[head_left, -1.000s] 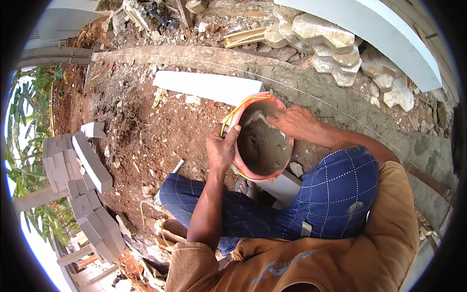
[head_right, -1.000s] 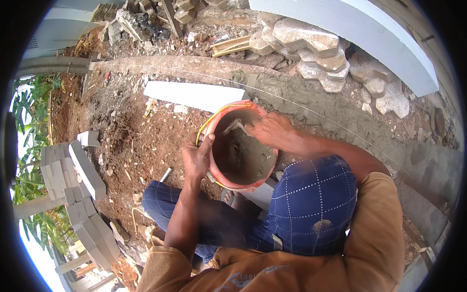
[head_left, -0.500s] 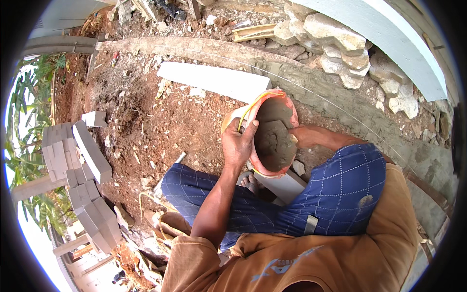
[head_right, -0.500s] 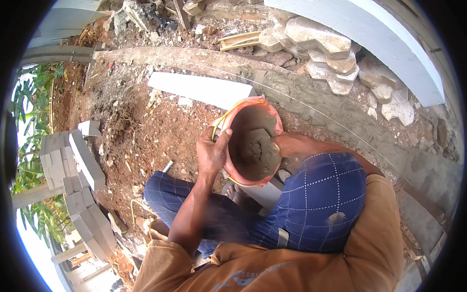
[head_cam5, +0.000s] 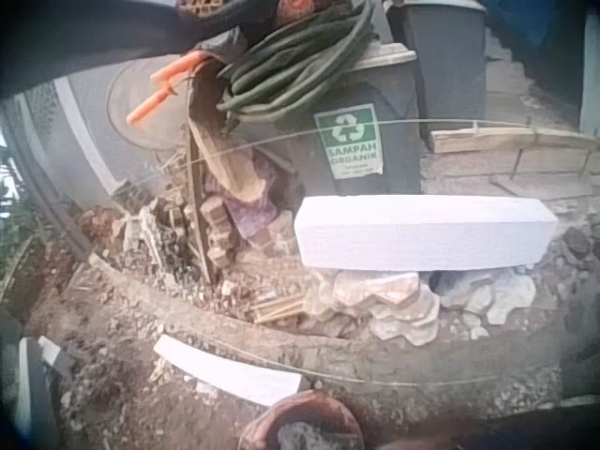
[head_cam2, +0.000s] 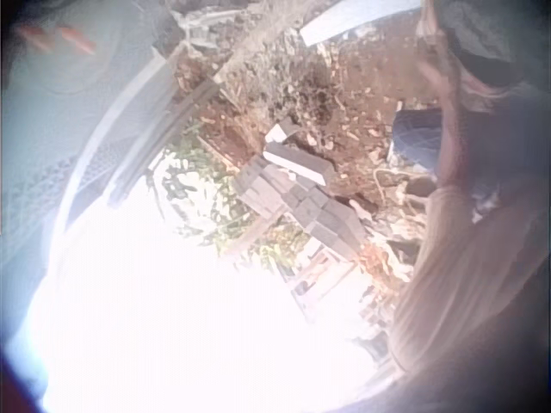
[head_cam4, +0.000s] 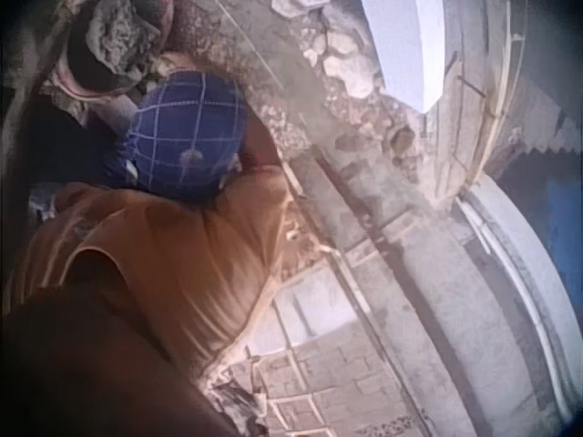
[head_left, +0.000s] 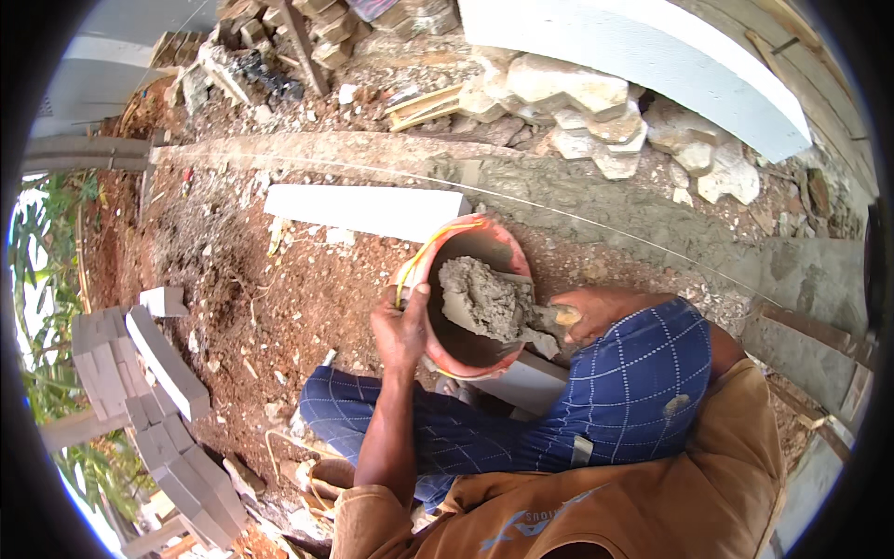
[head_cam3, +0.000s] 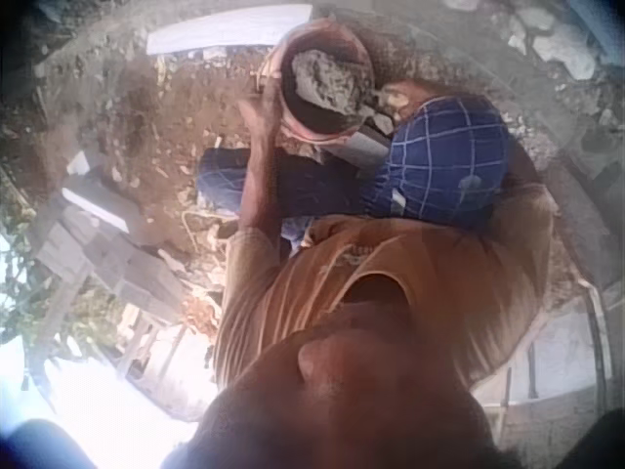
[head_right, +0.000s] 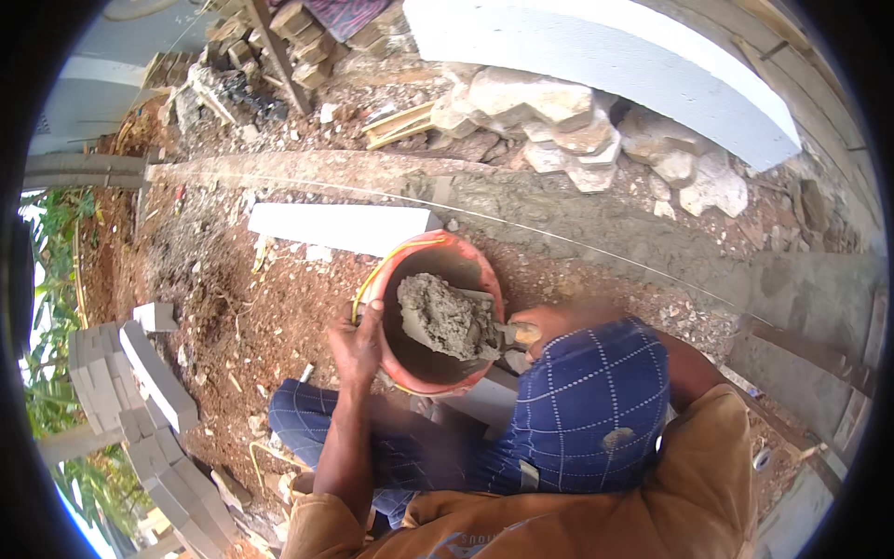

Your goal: The person scoops mortar from a bucket with a trowel and spreads it along a prepared base. They then pick up a white rectangular tile, position it on the mortar, and press it into place. The person repeats this process with additional tiles.

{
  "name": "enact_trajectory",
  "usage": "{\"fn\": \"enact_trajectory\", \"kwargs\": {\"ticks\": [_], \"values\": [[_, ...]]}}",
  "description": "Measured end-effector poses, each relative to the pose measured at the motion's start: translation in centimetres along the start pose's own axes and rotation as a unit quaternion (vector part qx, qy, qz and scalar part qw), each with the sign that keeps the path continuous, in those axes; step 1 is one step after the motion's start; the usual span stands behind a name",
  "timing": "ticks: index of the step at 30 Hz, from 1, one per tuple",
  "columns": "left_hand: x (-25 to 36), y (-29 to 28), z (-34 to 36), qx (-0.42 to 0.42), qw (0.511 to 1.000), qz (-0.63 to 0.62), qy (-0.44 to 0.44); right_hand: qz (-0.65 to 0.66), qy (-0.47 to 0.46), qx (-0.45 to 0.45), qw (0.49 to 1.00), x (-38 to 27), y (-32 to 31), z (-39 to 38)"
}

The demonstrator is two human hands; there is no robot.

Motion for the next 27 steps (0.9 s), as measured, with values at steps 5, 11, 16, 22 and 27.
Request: {"fn": "enact_trajectory", "kwargs": {"ticks": [5, 11, 16, 22, 27], "values": [[-2.1, -2.4, 1.3, -0.008, 0.999, -0.03, -0.005, -0.016, 0.048, 0.198, 0.979, 8.0, -7.5, -11.7], [-1.0, -1.9, 2.1, -0.037, 0.999, 0.01, 0.0, -0.089, 0.187, 0.458, 0.864, 9.4, -10.2, -33.1], [-1.5, -1.2, 3.0, -0.056, 0.998, 0.011, -0.017, -0.335, 0.461, 0.475, 0.67, 18.1, -10.6, -41.2], [-0.7, -2.1, 2.7, -0.04, 0.999, -0.006, -0.014, -0.304, 0.438, 0.56, 0.635, 10.8, -12.2, -38.1], [1.5, 0.4, 1.6, -0.035, 0.999, -0.007, -0.012, -0.341, 0.135, 0.404, 0.838, -4.5, -11.4, -21.7]]}}
Point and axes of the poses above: each hand's wrist, its own z-axis towards the middle knuckle, its own y-axis out of the palm, x = y × z, the point moved 10 cm from there along z, towards the middle knuckle, and after that the axes turned 1 degree about z, right-handed, at the moved point
